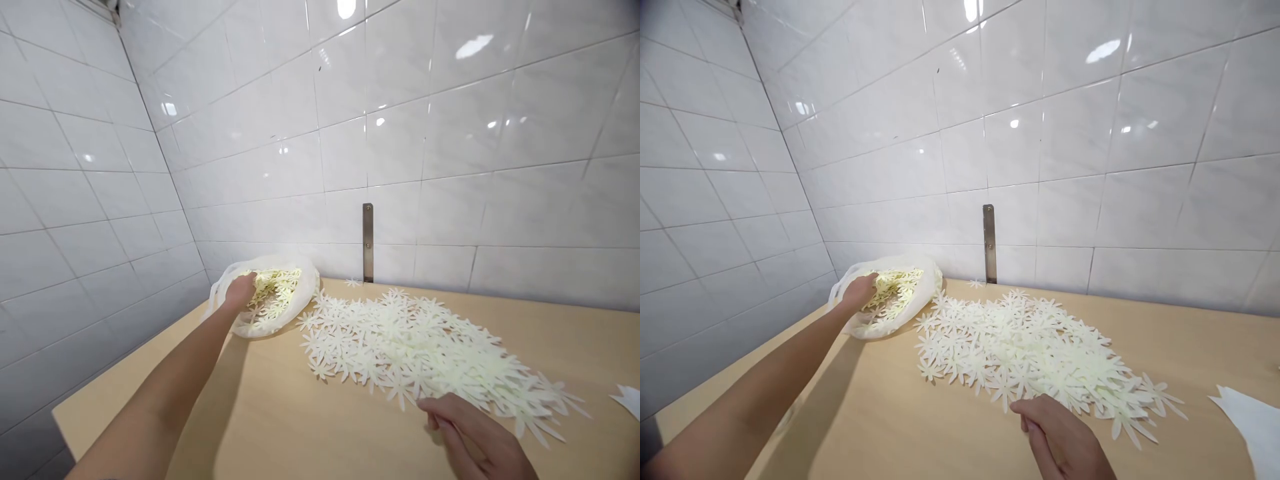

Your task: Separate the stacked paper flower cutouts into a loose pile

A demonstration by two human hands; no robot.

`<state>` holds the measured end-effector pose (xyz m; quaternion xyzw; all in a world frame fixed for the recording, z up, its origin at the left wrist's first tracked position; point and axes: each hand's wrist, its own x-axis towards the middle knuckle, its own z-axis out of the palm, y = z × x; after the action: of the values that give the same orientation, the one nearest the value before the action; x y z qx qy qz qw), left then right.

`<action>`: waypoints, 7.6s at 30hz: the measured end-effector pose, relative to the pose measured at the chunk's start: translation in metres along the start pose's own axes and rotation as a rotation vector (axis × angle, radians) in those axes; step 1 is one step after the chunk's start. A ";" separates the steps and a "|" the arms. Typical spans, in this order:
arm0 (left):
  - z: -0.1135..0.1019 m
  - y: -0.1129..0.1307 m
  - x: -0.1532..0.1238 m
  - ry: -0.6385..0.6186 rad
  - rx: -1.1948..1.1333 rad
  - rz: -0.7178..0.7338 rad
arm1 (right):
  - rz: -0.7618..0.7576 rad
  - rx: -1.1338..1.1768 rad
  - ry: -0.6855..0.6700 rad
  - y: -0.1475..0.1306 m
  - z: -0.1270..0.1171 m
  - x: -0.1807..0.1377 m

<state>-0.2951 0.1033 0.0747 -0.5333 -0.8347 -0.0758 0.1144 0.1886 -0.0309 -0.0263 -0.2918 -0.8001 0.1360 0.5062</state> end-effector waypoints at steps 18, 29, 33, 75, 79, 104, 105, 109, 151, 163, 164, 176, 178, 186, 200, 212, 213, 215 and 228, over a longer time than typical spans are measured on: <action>-0.055 0.005 -0.146 0.160 0.015 0.419 | 0.052 -0.060 -0.079 0.001 -0.004 -0.004; -0.003 0.014 -0.220 0.028 -0.089 0.413 | 0.078 -0.073 -0.153 -0.002 -0.004 -0.002; -0.008 0.014 -0.220 0.129 -0.140 0.536 | 0.086 -0.063 -0.171 -0.001 -0.004 -0.002; 0.001 0.241 -0.263 -0.503 -1.491 0.374 | 0.428 0.046 -0.045 -0.008 -0.002 0.013; 0.004 0.244 -0.263 -0.507 -1.482 0.398 | 0.459 0.024 0.022 -0.012 -0.005 0.012; 0.011 0.241 -0.264 -0.420 -1.493 0.371 | 0.539 0.139 0.009 0.003 -0.004 0.014; 0.010 0.241 -0.263 -0.432 -1.502 0.370 | 0.550 0.148 0.025 0.003 -0.004 0.015; 0.010 0.242 -0.262 -0.463 -1.475 0.399 | 0.571 0.208 0.033 0.002 -0.004 0.016; 0.002 0.236 -0.256 -0.334 -1.590 0.365 | 0.690 0.265 -0.008 0.001 -0.011 0.019; 0.000 0.242 -0.262 -0.597 -1.782 0.290 | 0.655 0.590 -0.156 0.003 -0.009 0.018; 0.000 0.242 -0.263 -0.585 -1.785 0.308 | 0.664 0.594 -0.159 0.004 -0.008 0.017; 0.006 0.241 -0.261 -0.414 -1.691 0.276 | 0.685 0.573 -0.188 0.004 -0.007 0.017; 0.005 0.242 -0.262 -0.392 -1.710 0.272 | 0.689 0.573 -0.186 0.005 -0.007 0.016; 0.007 0.241 -0.264 -0.364 -1.713 0.299 | 0.701 0.605 -0.195 0.004 -0.010 0.017; 0.006 0.240 -0.264 -0.319 -1.501 0.605 | 0.764 0.539 -0.201 0.013 -0.007 0.015; 0.009 0.234 -0.239 -0.309 -1.767 0.173 | 0.755 0.508 -0.178 0.012 -0.008 0.015; 0.011 0.232 -0.235 -0.318 -1.791 0.117 | 0.762 0.512 -0.177 0.012 -0.009 0.016; 0.013 0.229 -0.228 -0.347 -1.818 0.038 | 0.761 0.534 -0.190 0.012 -0.009 0.016; 0.006 0.231 -0.251 -0.256 -1.435 0.624 | 0.704 0.603 -0.220 0.008 -0.011 0.018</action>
<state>0.0154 -0.0177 0.0012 -0.6906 -0.4007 -0.4981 -0.3383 0.1952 -0.0144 -0.0127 -0.3691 -0.6263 0.5554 0.4038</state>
